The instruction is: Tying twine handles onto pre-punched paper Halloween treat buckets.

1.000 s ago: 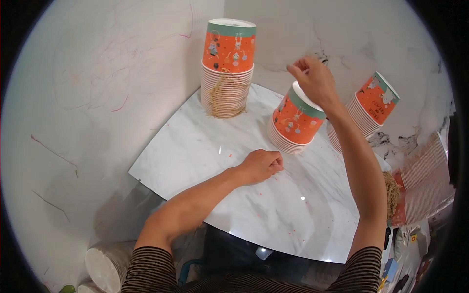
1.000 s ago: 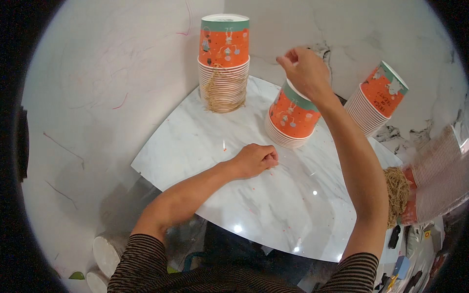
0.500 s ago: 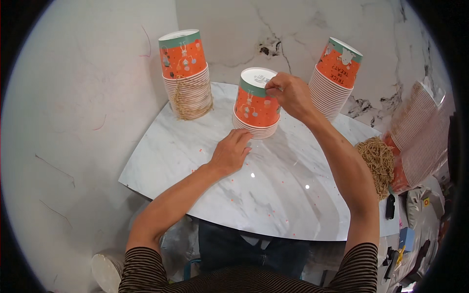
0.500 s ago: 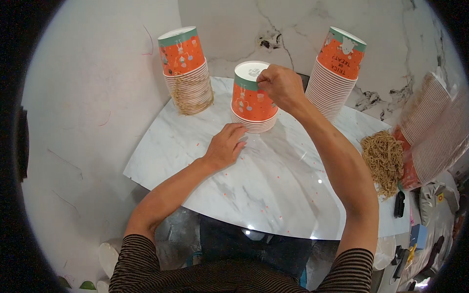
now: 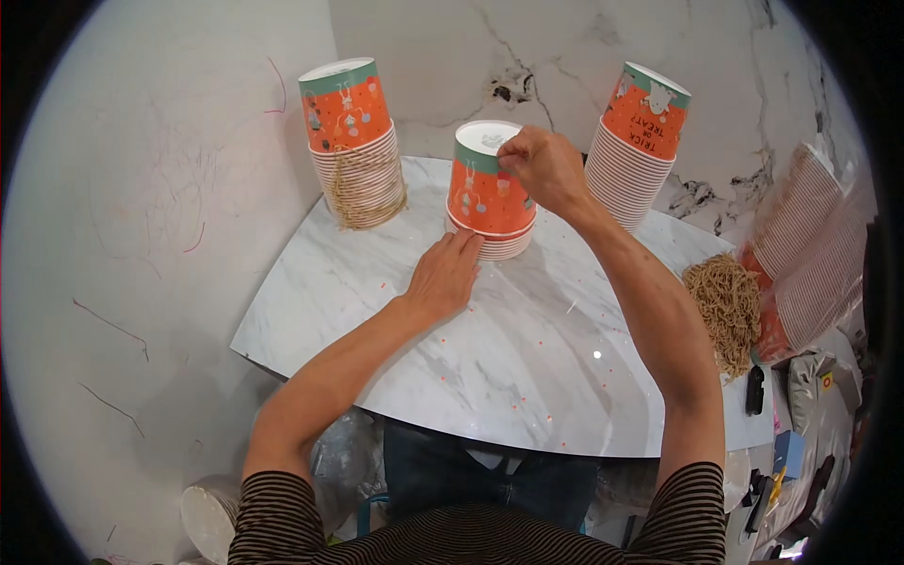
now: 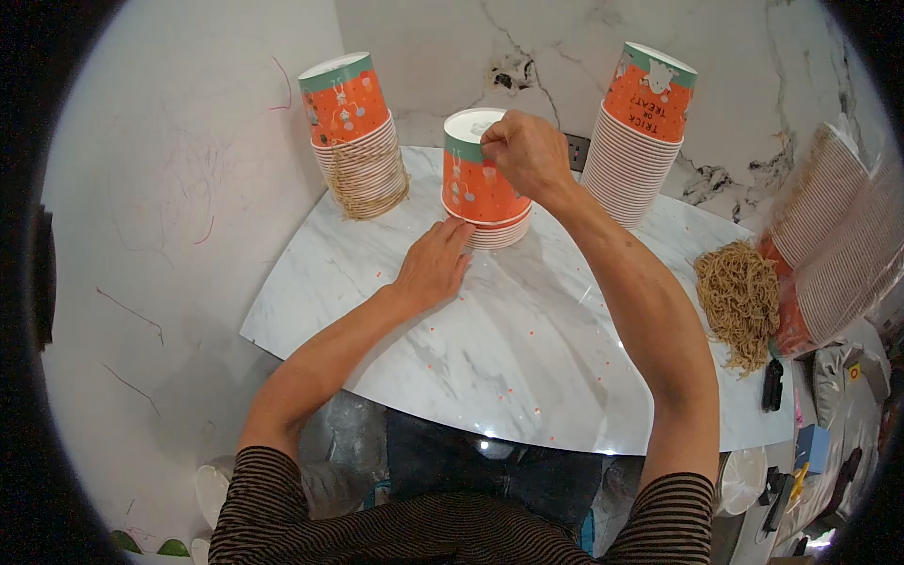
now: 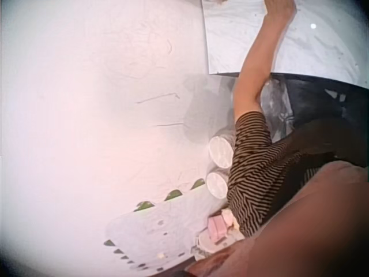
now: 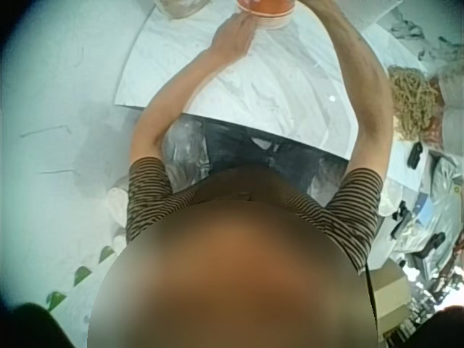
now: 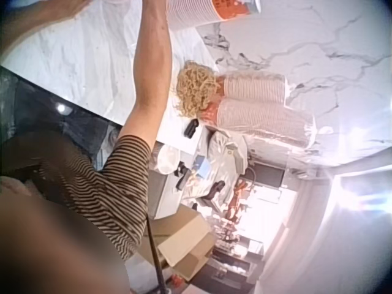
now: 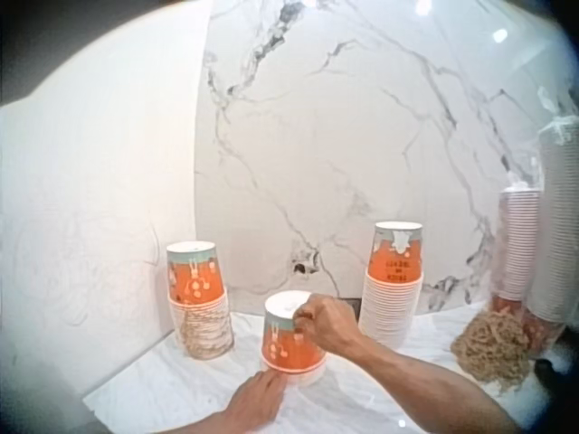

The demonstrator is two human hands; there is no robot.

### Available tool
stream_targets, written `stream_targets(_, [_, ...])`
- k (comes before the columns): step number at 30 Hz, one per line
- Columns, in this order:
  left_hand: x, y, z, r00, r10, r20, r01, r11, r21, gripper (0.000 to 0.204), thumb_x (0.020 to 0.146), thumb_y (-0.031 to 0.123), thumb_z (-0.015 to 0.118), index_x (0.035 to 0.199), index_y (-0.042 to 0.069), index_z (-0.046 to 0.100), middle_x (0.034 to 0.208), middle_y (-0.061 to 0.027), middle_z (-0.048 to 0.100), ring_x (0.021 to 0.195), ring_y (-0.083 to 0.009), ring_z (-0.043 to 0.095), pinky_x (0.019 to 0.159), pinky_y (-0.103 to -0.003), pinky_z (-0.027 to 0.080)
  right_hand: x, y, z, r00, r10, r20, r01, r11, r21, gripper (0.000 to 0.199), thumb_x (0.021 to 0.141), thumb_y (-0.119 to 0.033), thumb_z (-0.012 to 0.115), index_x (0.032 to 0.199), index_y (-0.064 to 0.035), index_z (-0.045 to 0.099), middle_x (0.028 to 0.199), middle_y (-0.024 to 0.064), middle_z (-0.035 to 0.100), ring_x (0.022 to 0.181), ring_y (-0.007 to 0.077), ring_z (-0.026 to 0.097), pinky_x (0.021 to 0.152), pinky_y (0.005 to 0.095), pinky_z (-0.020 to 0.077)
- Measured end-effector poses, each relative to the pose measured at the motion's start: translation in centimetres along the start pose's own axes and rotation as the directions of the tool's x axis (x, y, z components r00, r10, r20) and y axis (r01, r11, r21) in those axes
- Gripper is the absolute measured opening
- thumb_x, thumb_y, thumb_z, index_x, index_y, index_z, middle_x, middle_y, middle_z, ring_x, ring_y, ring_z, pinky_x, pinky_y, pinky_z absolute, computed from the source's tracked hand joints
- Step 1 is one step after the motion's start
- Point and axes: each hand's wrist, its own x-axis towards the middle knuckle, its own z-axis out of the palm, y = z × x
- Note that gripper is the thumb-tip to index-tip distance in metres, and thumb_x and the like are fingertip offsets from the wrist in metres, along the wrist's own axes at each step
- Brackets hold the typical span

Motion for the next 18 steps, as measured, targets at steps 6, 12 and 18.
stream_targets(6, [0.4,-0.4,0.6,1.0,0.003,-0.023,-0.002,1.0,0.024,0.047,0.087,0.009,0.071,0.13,-0.002,0.055,0.126,-0.0205,0.057,0.11,-0.0381,0.061,0.092,-0.046,0.055,2.2,0.4,-2.2,0.993,0.085,-0.087,-0.069,0.982,0.175,0.014,0.089,-0.012,0.074,0.1,-0.0059,0.08,0.094,0.0079,0.077,0.079,0.0224,0.073,0.074,0.0367,0.0565])
stream_targets(12, [1.8,0.7,-0.5,0.983,-0.122,0.138,0.128,0.991,-0.037,0.048,0.091,0.013,0.071,0.133,-0.002,0.053,0.133,-0.0232,0.056,0.121,-0.0401,0.057,0.098,-0.047,0.053,0.6,3.6,-10.4,0.876,0.359,-0.322,-0.142,0.83,0.539,0.026,0.096,-0.022,0.074,0.108,0.0008,0.078,0.097,0.0043,0.077,0.086,0.0097,0.067,0.078,0.0267,0.0545])
stream_targets(18, [3.0,6.0,-1.7,0.936,-0.077,-0.344,-0.005,0.973,-0.233,0.073,0.086,0.017,0.082,0.147,0.002,0.044,0.151,-0.0237,0.047,0.14,-0.0409,0.045,0.115,-0.048,0.043,-12.2,7.9,-10.9,0.832,0.549,0.082,-0.24,0.223,0.945,0.021,0.107,-0.021,0.061,0.112,-0.0018,0.068,0.101,0.0021,0.07,0.086,0.0115,0.064,0.079,0.0289,0.0553])
